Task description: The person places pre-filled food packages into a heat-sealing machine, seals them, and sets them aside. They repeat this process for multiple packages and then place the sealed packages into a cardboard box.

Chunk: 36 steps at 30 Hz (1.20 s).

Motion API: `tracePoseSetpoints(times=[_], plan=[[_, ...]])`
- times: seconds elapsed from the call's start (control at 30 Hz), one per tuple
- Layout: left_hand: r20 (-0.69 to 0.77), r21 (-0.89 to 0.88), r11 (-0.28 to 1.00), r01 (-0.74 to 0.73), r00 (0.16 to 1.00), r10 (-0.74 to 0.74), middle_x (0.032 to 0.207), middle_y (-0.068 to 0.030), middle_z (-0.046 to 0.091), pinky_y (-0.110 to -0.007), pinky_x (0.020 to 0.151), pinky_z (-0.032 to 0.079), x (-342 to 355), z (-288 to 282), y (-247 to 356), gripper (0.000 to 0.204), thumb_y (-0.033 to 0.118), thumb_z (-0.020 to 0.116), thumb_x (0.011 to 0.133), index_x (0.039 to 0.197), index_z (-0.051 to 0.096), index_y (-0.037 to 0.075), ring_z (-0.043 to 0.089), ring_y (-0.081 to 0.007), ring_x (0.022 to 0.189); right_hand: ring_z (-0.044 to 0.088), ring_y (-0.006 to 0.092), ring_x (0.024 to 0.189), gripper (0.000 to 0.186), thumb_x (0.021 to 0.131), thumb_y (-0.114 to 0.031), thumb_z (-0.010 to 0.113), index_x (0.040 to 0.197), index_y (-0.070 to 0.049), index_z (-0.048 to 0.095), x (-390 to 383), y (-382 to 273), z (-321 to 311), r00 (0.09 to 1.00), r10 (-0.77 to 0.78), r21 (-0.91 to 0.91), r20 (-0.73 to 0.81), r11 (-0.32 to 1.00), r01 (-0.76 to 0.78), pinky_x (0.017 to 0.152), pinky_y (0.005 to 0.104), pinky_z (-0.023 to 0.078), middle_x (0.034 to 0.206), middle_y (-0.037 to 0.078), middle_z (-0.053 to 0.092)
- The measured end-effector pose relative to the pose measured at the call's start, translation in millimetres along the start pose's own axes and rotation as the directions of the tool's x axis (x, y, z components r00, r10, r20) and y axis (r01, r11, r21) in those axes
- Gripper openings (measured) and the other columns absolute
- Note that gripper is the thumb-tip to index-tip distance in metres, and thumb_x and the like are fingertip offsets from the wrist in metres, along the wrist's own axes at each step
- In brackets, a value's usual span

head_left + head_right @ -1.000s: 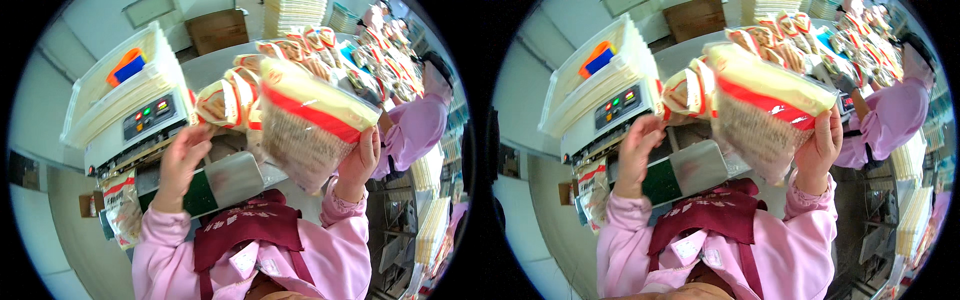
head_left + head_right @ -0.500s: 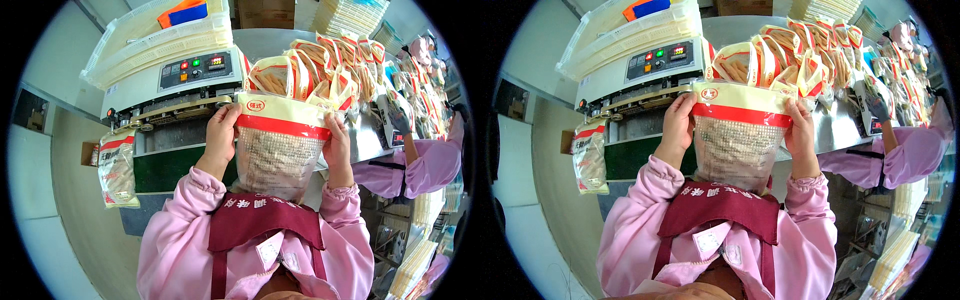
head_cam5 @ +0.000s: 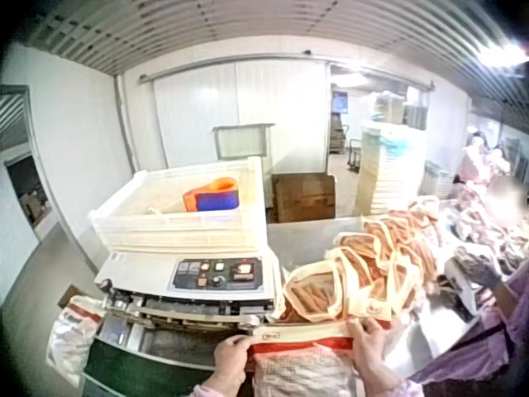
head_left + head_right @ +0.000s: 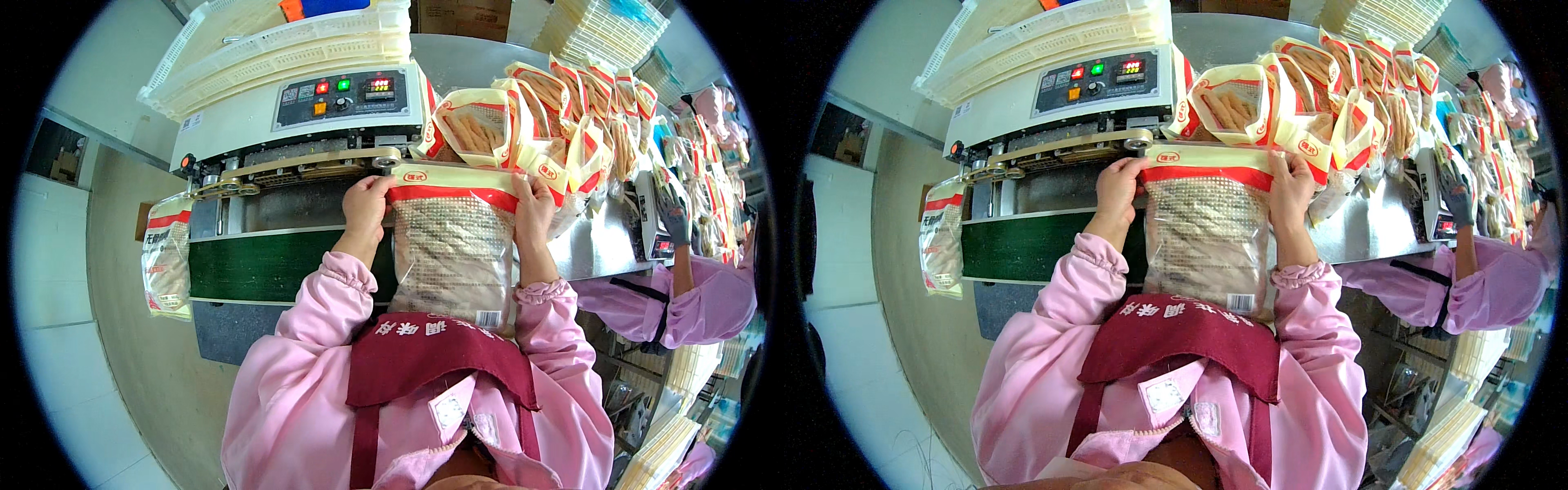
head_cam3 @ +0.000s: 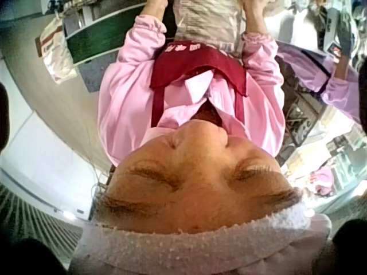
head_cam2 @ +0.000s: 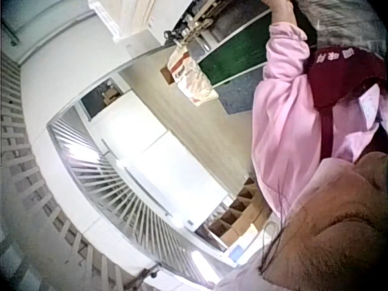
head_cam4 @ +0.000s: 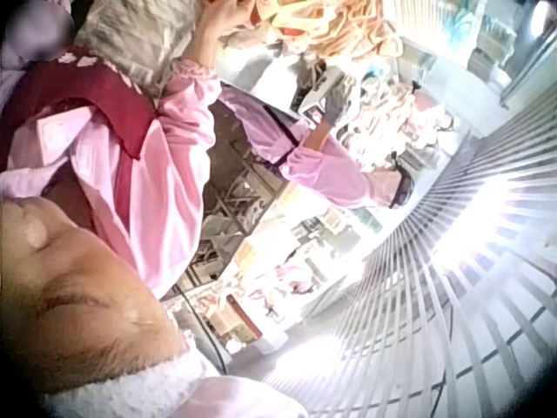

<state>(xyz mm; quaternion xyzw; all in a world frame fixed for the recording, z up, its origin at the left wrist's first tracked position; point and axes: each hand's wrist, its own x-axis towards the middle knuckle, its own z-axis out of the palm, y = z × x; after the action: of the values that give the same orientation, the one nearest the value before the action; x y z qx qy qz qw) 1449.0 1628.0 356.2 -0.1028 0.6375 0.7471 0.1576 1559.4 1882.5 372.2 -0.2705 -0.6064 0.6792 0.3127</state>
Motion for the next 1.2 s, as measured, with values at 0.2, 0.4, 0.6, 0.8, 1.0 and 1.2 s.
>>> tracePoseSetpoints(times=[0.2, 0.4, 0.6, 0.8, 1.0, 1.2], plan=[[-0.119, 0.087, 0.991, -0.102, 0.987, 0.112, 0.071, 0.0009, 0.063, -0.023, 0.047, 0.041, -1, -22, 16, 0.018, 0.020, 0.075, 0.080, 0.086, 0.072, 0.003, 0.055, -0.0081, 0.055, 0.048, 0.0060, 0.064, 0.018, 0.090, -0.017, 0.070, 0.088, 0.001, 0.067, 1, 5, 32, 1.000, -0.012, -0.223, 0.004, 0.975, 0.013, 0.058, 0.0239, 0.041, 0.072, -0.001, 0.061], [-0.195, 0.074, 0.991, -0.112, 0.973, 0.124, 0.074, -0.0001, 0.065, -0.024, 0.048, 0.041, 14, -51, 8, 0.019, 0.020, 0.075, 0.081, 0.086, 0.072, 0.002, 0.054, -0.0083, 0.057, 0.059, 0.0135, 0.067, 0.025, 0.087, -0.022, 0.070, 0.092, 0.002, 0.070, -3, 10, 64, 0.989, -0.137, -0.379, 0.052, 0.914, 0.146, 0.066, 0.0319, 0.049, 0.074, 0.010, 0.068], [-0.174, 0.076, 0.991, -0.108, 0.977, 0.120, 0.079, -0.0020, 0.067, -0.025, 0.060, 0.047, 29, -87, 20, 0.021, 0.019, 0.075, 0.083, 0.093, 0.071, 0.001, 0.059, -0.0108, 0.068, 0.057, 0.0106, 0.065, 0.021, 0.090, -0.018, 0.068, 0.091, 0.003, 0.068, 5, 46, 89, 0.977, 0.059, -0.362, 0.204, 0.932, 0.019, 0.062, 0.0294, 0.048, 0.072, 0.005, 0.066], [-0.206, 0.108, 0.993, -0.038, 0.977, 0.060, 0.100, -0.0046, 0.069, -0.026, 0.068, 0.045, 29, -145, 41, 0.030, 0.022, 0.071, 0.088, 0.111, 0.066, 0.003, 0.061, -0.0121, 0.087, 0.064, 0.0266, 0.073, 0.011, 0.089, -0.010, 0.067, 0.096, -0.002, 0.066, -36, -30, 45, 0.928, -0.305, -0.268, 0.215, 0.895, 0.356, 0.068, 0.0334, 0.051, 0.084, 0.013, 0.064], [-0.357, 0.156, 0.973, -0.171, 0.909, 0.217, 0.106, -0.0017, 0.067, -0.023, 0.073, 0.043, -19, -227, 91, 0.034, 0.028, 0.070, 0.091, 0.118, 0.064, 0.008, 0.059, -0.0085, 0.088, 0.056, 0.0139, 0.081, 0.021, 0.087, -0.011, 0.071, 0.105, -0.003, 0.064, 30, -37, -84, 0.836, -0.441, -0.579, -0.327, 0.793, 0.192, 0.072, 0.0265, 0.047, 0.093, 0.006, 0.060], [-0.379, 0.221, 0.944, -0.246, 0.870, 0.315, 0.105, -0.0012, 0.068, -0.020, 0.073, 0.043, -68, -194, 126, 0.037, 0.030, 0.069, 0.092, 0.121, 0.063, 0.007, 0.058, -0.0060, 0.088, 0.059, 0.0332, 0.095, 0.034, 0.075, -0.027, 0.081, 0.101, -0.009, 0.068, 76, -34, -106, 0.855, -0.500, -0.869, -0.138, 0.475, 0.138, 0.084, 0.0422, 0.047, 0.100, 0.010, 0.063]])
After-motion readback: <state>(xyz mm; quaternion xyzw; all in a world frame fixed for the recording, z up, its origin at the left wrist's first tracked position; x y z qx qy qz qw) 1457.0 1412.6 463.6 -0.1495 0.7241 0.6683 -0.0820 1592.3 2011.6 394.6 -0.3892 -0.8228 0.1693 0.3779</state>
